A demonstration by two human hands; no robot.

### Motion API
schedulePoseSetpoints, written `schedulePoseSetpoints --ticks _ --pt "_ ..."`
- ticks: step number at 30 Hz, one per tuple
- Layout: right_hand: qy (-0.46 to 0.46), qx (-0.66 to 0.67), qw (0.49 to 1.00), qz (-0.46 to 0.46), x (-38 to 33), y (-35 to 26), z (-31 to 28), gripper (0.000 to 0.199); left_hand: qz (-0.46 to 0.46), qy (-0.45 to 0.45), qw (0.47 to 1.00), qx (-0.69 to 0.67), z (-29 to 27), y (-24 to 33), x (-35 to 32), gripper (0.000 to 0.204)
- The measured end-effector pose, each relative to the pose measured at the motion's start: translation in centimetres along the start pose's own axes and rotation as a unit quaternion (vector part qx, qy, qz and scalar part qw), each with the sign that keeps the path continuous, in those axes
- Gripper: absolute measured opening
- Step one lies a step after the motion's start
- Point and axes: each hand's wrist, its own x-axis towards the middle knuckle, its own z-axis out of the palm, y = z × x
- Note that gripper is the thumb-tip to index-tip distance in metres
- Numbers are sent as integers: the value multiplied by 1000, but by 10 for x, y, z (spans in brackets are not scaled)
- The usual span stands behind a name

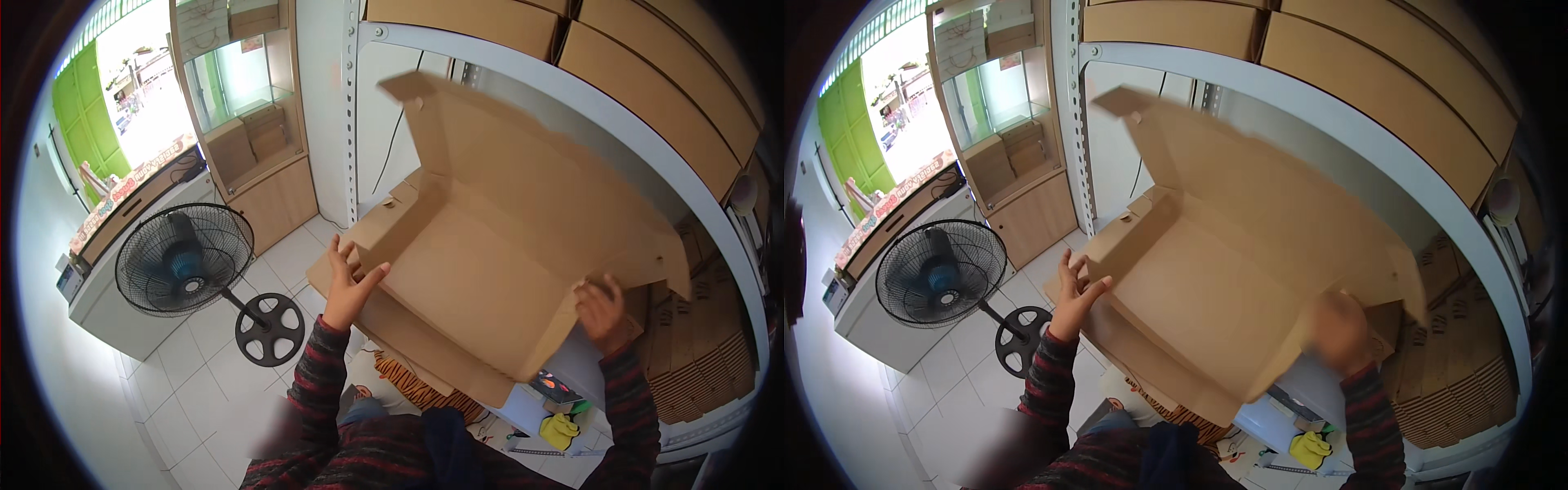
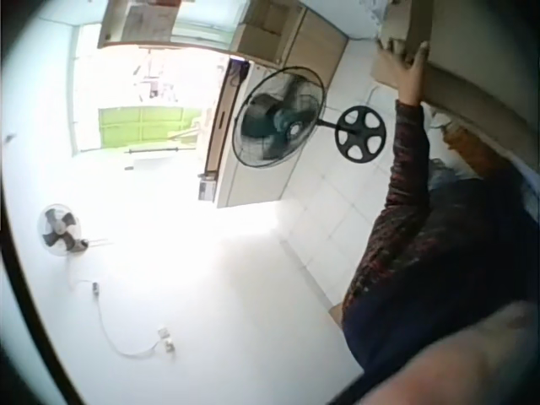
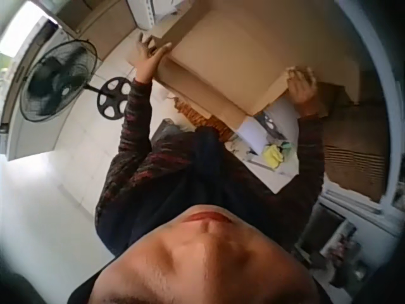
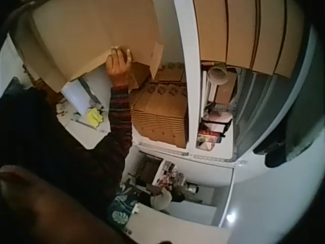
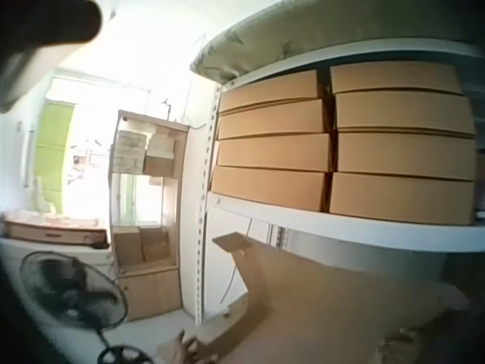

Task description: The person assembles flat cardboard boxes by folding the side flaps and securing them with small paper tabs. They handle multiple boxes one by one, folding the sides into a rectangular shape and tucking the tabs into slots to lock the structure. The person stacks the completed boxes on a nearby shelf.

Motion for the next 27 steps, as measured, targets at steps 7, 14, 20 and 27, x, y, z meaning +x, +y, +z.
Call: schedulePoseSetpoints --ticks 7,14,20,27 --pt "-170 -38 957 234 -59 68 49 14 -37 -291 954 57 -23 23 -7 79" --pt "-340 19 876 342 -51 97 97 19 220 -84 934 268 -26 50 11 94" --pt "-401 49 839 364 -22 98 117 23 323 -203 846 372 -37 55 67 67" --pt "-369 126 838 382 41 74 116 28 391 -160 819 388 -15 67 91 33"
